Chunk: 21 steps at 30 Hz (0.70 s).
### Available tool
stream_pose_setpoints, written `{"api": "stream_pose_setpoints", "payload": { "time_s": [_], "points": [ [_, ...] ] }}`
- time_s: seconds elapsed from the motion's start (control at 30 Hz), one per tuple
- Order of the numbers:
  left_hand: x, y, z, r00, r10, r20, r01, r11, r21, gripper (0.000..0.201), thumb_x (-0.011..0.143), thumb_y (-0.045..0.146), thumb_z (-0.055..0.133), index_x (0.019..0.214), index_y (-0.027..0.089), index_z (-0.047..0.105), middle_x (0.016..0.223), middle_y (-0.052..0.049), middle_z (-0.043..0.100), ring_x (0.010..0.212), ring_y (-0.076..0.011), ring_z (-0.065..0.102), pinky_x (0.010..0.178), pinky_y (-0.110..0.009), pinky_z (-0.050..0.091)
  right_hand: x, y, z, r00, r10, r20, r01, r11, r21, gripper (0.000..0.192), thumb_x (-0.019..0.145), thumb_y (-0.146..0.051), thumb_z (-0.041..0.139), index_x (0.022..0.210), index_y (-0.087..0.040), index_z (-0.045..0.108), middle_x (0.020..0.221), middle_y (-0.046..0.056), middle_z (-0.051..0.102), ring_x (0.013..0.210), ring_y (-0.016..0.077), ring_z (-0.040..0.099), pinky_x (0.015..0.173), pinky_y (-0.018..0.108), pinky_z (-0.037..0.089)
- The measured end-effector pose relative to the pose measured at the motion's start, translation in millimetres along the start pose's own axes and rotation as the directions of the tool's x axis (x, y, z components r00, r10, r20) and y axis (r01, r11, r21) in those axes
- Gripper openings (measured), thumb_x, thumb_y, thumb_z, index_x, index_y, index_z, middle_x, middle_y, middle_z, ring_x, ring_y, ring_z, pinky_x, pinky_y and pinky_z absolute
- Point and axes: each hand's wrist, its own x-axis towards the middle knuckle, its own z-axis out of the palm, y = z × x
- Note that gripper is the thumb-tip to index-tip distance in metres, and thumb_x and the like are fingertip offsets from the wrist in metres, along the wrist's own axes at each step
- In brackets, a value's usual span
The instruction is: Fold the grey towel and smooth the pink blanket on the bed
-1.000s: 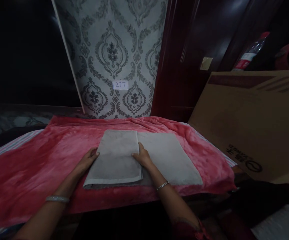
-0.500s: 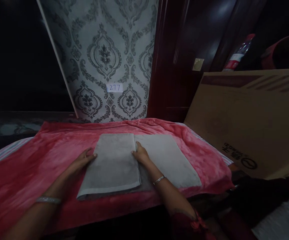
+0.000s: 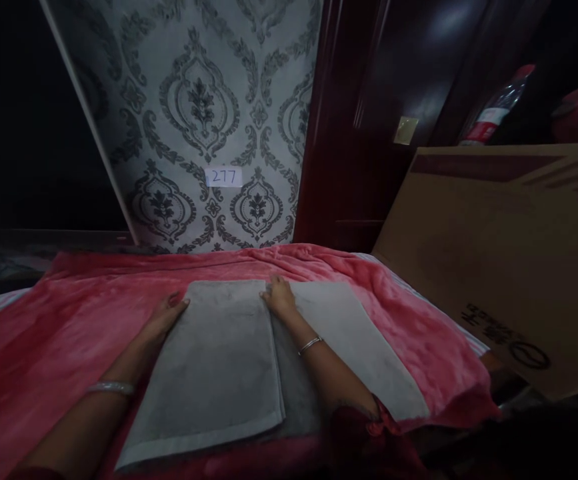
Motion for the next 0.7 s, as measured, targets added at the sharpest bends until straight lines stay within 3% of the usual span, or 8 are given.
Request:
{"api": "stream_pose_setpoints", "payload": {
  "time_s": [0.1,0.2,0.37,0.47,0.57,0.7],
  "points": [
    [-3,-3,4.7,0.999,-0.032,0.024,0.033,0.998,-0.054,0.076,0.077,0.036,0.074,0.145,0.017,0.047,0.115,-0.015,0.07,0.091,-0.0238,0.07,0.08,-0.037,0.058,24,2,0,0.998,-0.025,0.054,0.026,0.999,-0.021,0.07,0.086,-0.037,0.07,0.15,-0.021,0.046,0.141,0.014,0.059,0.132,0.0289,0.052,0.104,0.039,0.042],
    [-9,-2,9.3,0.994,0.072,0.082,-0.066,0.995,-0.073,0.084,0.075,0.036,0.075,0.15,0.022,0.041,0.129,-0.015,0.065,0.105,-0.0268,0.068,0.089,-0.04,0.057,40,5,2,0.995,-0.042,0.093,0.046,0.998,-0.036,0.069,0.078,-0.037,0.08,0.141,-0.022,0.056,0.132,0.014,0.065,0.127,0.031,0.056,0.102,0.04,0.043],
    [-23,8,12.0,0.964,0.221,0.146,-0.221,0.975,-0.02,0.09,0.072,0.029,0.07,0.154,0.018,0.034,0.14,-0.015,0.058,0.126,-0.028,0.059,0.109,-0.043,0.047,45,9,8,0.995,-0.068,0.079,0.071,0.997,-0.024,0.04,0.076,-0.031,0.08,0.113,-0.019,0.071,0.116,0.011,0.071,0.114,0.028,0.062,0.095,0.036,0.045],
    [-36,23,9.9,0.941,0.301,0.153,-0.301,0.953,-0.022,0.087,0.071,0.026,0.067,0.153,0.017,0.037,0.147,-0.015,0.053,0.135,-0.029,0.052,0.116,-0.045,0.041,39,12,6,0.996,-0.081,0.035,0.081,0.997,0.012,0.033,0.079,-0.028,0.074,0.11,-0.017,0.07,0.106,0.009,0.073,0.1,0.0247,0.065,0.087,0.033,0.046],
    [-51,45,3.2,0.914,0.379,0.146,-0.376,0.925,-0.046,0.085,0.073,0.025,0.063,0.153,0.018,0.036,0.152,-0.014,0.048,0.141,-0.029,0.046,0.119,-0.045,0.036,38,10,-10,0.992,-0.121,-0.03,0.122,0.991,0.057,0.036,0.08,-0.027,0.07,0.114,-0.016,0.068,0.104,0.007,0.072,0.095,0.0232,0.065,0.084,0.032,0.047],
    [-60,80,-24.3,0.883,0.466,0.065,-0.464,0.885,-0.046,0.081,0.076,0.025,0.063,0.153,0.023,0.038,0.152,-0.01,0.049,0.138,-0.0276,0.049,0.117,-0.043,0.039,53,-18,-37,0.966,-0.232,-0.115,0.245,0.962,0.119,0.04,0.08,-0.027,0.067,0.119,-0.017,0.067,0.109,0.005,0.071,0.1,0.0228,0.063,0.089,0.033,0.047]
  ]
}}
